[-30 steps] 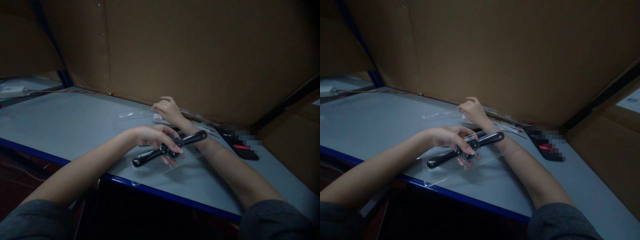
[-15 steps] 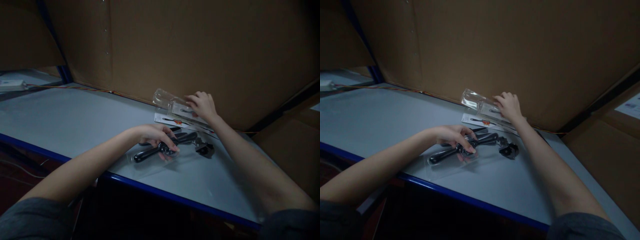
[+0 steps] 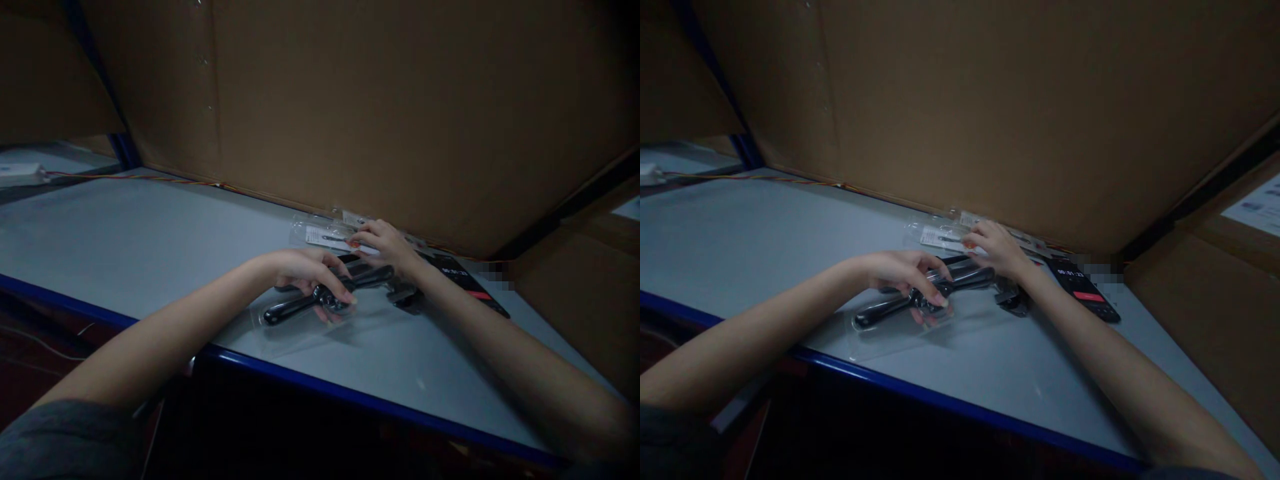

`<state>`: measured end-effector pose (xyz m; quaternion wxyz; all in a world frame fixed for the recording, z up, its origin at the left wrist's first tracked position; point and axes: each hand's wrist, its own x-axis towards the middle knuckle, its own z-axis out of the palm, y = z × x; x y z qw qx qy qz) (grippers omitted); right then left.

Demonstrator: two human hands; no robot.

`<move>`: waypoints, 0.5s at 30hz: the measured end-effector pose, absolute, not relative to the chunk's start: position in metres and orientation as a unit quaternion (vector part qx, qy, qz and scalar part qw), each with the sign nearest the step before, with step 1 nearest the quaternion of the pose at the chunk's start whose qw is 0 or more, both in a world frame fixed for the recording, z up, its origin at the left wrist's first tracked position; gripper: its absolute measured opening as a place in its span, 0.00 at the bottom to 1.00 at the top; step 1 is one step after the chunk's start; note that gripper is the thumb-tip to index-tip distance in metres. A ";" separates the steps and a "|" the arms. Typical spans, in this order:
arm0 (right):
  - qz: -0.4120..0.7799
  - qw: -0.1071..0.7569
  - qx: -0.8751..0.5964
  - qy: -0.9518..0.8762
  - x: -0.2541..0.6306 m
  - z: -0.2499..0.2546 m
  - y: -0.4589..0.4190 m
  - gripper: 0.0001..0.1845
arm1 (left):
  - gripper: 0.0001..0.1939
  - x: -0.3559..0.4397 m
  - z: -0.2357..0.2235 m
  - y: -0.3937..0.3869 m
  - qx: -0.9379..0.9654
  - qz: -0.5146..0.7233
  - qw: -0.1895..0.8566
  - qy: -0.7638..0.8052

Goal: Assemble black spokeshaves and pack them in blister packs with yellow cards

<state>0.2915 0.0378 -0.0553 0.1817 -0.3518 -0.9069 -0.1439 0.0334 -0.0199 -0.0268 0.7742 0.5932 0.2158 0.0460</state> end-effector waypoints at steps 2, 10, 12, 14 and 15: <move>-0.129 0.220 -0.381 -0.889 0.297 -0.055 0.042 0.15 | 0.20 0.033 -0.028 -0.019 0.596 0.047 0.771 0.218; -0.015 0.237 -0.581 -0.779 0.361 -0.047 0.086 0.21 | 0.20 0.033 -0.028 -0.016 0.592 0.079 0.763 0.246; 0.007 0.212 -0.594 -0.776 0.373 -0.051 0.090 0.20 | 0.20 0.033 -0.026 -0.016 0.590 0.085 0.759 0.261; 0.012 0.204 -0.606 -0.769 0.379 -0.055 0.092 0.20 | 0.21 0.033 -0.026 -0.017 0.590 0.087 0.757 0.267; 0.009 0.205 -0.612 -0.764 0.381 -0.056 0.093 0.20 | 0.21 0.033 -0.026 -0.018 0.591 0.088 0.756 0.269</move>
